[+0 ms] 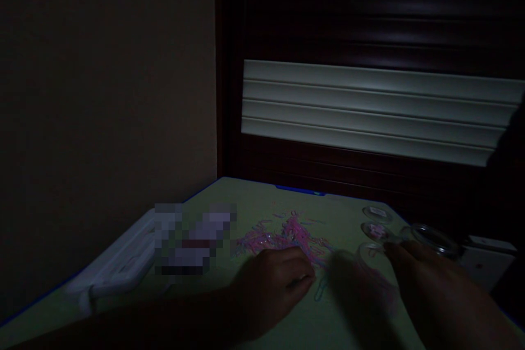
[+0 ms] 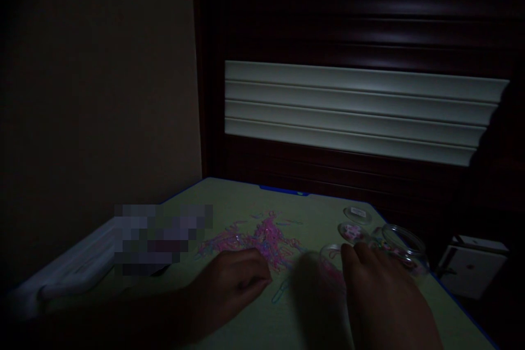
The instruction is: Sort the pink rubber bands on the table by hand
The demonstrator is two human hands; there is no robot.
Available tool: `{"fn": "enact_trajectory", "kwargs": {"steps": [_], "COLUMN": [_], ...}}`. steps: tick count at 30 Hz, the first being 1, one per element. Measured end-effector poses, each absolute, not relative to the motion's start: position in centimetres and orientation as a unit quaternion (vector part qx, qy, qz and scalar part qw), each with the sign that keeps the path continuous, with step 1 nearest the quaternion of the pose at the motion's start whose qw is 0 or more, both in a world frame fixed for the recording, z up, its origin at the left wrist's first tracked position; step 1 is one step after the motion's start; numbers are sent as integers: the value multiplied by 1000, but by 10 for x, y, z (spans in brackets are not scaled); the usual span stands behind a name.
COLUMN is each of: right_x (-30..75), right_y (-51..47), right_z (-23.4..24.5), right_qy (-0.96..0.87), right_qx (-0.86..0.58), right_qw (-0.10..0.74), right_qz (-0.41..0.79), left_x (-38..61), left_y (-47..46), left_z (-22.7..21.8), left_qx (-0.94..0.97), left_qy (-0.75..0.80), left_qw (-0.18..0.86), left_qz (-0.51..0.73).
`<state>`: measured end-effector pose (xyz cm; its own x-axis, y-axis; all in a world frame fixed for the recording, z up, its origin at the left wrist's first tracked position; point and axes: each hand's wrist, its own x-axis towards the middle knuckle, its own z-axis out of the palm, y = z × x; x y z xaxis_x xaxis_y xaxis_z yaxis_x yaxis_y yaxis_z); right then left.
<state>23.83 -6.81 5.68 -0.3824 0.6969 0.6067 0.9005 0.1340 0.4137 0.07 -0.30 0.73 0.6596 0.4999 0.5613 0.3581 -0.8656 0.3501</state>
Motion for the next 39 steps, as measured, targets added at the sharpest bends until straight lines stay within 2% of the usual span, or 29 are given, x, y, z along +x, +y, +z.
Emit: {"fn": "enact_trajectory", "kwargs": {"steps": [11,20,28,30,34,37,39], "right_x": [234,236,231,231,226,218,213], "right_y": [-69,-71,-68,-66,-64,-67,-68], "right_z": [58,57,59,56,49,49,49], "right_qy": [-739,-752,-750,-762,-825,-846,-847], "right_qx": [-519,-529,-528,-522,-476,-482,-488], "right_qw": [152,149,179,202,248,216,199], "right_qz": [-403,-365,-355,-325,-178,-76,-70], "left_x": [3,3,3,3,3,2,2], "left_y": [-1,0,-3,-3,-4,-6,-7], "left_z": [9,8,9,9,9,11,12], "left_qx": [864,862,885,893,909,924,933], "left_qy": [341,340,309,301,274,239,221], "left_qw": [117,127,113,104,90,68,51], "left_qz": [351,355,328,317,299,291,280]}}
